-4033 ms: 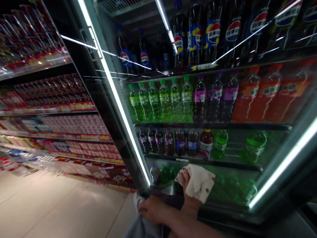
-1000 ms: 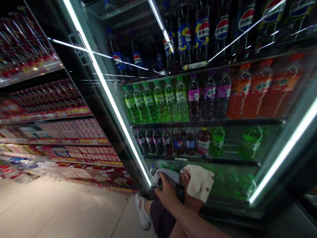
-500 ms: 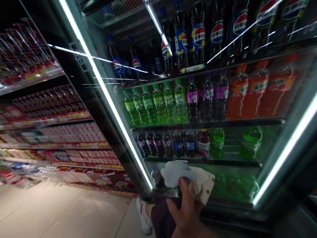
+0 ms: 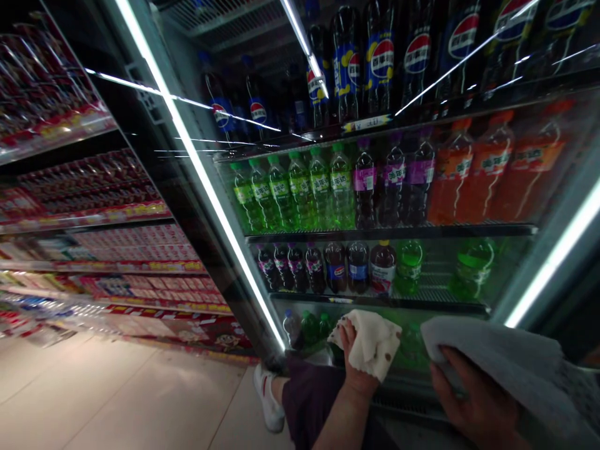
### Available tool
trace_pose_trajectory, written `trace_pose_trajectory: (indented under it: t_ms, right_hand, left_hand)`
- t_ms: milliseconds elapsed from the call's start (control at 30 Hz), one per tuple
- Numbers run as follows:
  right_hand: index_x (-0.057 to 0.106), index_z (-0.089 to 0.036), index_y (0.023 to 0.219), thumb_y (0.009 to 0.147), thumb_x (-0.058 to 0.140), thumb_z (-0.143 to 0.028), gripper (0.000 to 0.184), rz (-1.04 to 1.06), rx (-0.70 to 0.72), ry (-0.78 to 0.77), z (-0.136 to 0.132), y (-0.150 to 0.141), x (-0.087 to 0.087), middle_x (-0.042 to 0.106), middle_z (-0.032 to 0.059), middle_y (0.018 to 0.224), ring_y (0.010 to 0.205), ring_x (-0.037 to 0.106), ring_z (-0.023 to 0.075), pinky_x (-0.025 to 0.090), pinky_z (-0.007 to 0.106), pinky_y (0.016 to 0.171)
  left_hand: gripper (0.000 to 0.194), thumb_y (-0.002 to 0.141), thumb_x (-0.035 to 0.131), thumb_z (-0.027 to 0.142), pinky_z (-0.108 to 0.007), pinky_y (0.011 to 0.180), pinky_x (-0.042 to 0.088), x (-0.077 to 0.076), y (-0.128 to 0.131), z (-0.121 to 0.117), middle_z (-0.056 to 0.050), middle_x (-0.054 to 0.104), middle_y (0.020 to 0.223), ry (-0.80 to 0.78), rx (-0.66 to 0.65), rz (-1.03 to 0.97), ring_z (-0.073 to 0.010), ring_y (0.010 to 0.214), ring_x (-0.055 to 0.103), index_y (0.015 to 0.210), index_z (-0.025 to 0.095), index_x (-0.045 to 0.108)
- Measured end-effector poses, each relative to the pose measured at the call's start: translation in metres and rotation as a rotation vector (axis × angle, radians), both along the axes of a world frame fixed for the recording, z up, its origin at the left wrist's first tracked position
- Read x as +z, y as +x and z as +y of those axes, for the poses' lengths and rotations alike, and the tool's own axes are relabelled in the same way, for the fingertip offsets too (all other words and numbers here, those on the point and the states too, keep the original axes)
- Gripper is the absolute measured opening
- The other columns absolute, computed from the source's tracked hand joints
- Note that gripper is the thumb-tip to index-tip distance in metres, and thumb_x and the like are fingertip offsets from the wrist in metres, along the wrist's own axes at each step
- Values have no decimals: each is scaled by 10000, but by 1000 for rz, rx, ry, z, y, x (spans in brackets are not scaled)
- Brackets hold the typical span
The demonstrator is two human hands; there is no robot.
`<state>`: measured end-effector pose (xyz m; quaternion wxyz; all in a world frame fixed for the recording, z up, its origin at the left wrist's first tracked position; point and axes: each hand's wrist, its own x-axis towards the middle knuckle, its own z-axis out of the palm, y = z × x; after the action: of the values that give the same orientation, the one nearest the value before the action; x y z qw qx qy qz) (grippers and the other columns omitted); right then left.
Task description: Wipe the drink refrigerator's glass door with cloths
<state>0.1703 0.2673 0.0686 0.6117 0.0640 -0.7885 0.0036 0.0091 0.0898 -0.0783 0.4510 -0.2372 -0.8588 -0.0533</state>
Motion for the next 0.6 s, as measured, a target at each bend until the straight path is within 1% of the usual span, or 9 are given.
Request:
trace_pose_trajectory:
  t_ms: [67,133,167,233,300,333,433,500,600]
  right_hand:
    - [765,-147,1204,955,836,-284,294,32,-33,158,13,-10,19,798,90,1054,885,718,227,524,377,1019]
    - [757,-156,1247,960,832,-319,339,43,-72,222,24,-21,40,805,84,1058,911,722,225,505,390,1087]
    - [754,-169,1276,966,825,-340,361,46,-108,209,29,-27,50,810,86,1071,976,730,246,486,420,1140]
    - [742,-198,1339,998,786,-398,398,53,-180,166,38,-41,67,813,96,1099,1176,721,325,399,551,1260]
    - [718,-204,1398,1032,733,-475,456,38,-218,103,49,-60,76,806,121,1140,1393,628,413,264,702,1313]
    - [709,-194,1411,1041,712,-514,489,13,-232,78,55,-72,76,799,136,1161,1468,567,442,216,744,1312]
    - [730,-146,1317,1044,674,-589,524,-6,-301,69,73,-107,62,768,170,1121,1513,473,472,209,750,1292]
    - [744,-146,1223,1043,659,-584,481,32,-339,88,80,-123,42,742,162,1044,1463,485,461,223,741,1282]
    - [734,-166,1191,1022,691,-537,411,75,-349,84,77,-130,6,720,130,976,1386,528,427,252,717,1268]
  left_hand:
    - [831,902,786,618,-703,1148,573,0,0,1,-242,643,1538,-12,13,1,-514,1458,572,1593,184,631]
    - [828,903,786,604,-687,1150,587,0,0,1,-237,642,1550,-10,15,-4,-507,1460,580,1592,173,630]
    - [839,902,787,600,-681,1151,593,-1,0,1,-241,637,1560,1,18,-8,-503,1464,580,1596,159,623]
    - [861,895,795,589,-669,1134,616,-2,0,1,-255,630,1567,20,26,-7,-496,1463,591,1602,134,609]
    - [869,893,796,595,-668,1113,634,-2,0,0,-260,629,1563,28,22,-1,-495,1458,601,1605,134,604]
    - [866,899,790,604,-664,1119,635,-1,0,-1,-253,628,1566,26,14,-6,-490,1463,600,1609,145,602]
    - [869,918,762,641,-644,1160,615,4,2,-2,-251,629,1562,40,-4,-15,-483,1477,584,1608,137,606]
    - [848,926,756,625,-629,1164,605,8,3,-1,-254,642,1544,67,3,-6,-479,1468,581,1592,118,621]
    - [786,930,749,586,-636,1152,588,14,4,-1,-223,678,1506,58,-13,19,-474,1442,582,1568,137,650]
